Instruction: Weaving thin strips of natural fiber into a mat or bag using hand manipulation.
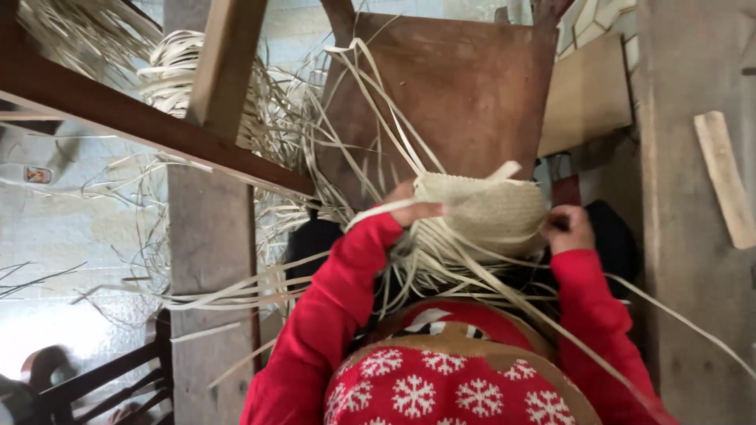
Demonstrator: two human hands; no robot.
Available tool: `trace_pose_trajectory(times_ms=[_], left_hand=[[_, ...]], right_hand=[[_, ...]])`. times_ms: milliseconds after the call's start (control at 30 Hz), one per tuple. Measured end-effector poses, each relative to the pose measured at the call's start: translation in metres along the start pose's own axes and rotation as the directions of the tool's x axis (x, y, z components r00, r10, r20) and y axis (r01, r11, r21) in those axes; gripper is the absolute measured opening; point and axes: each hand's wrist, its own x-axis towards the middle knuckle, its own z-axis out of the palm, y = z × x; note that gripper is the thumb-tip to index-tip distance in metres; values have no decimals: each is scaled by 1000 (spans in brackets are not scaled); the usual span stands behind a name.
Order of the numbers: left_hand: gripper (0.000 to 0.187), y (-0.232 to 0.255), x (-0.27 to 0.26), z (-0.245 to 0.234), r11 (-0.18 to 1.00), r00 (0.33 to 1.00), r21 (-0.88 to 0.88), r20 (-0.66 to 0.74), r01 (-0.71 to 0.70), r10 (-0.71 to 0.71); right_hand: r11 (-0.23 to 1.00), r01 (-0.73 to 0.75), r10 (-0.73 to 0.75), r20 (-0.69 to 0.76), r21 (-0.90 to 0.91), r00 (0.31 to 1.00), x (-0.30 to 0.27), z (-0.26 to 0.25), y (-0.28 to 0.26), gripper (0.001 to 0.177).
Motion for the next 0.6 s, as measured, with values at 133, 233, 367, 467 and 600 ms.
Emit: trace_pose_trajectory(times_ms=[133,233,367,467,600], left_hand=[[48,-31,-4,12,919,981,-372,-82,133,-175],[77,53,-38,37,938,924,60,-208,340,-322],[75,53,-50,34,958,934,114,-278,263,-223],[84,43,-48,32,960,944,184,-291,212,-153],[61,19,-31,40,948,970,317,-218,-37,110]], right_hand=[[985,141,-133,-88,100,987,12,-5,-11,31],[964,259,-248,-149,58,957,4,-8,-37,26],[860,458,-504,-236,-225,830,-39,-20,-122,31],[620,766,-783,-188,-167,593,-72,-27,-179,3],[559,829,-829,17,-22,559,-89,-15,-199,11]])
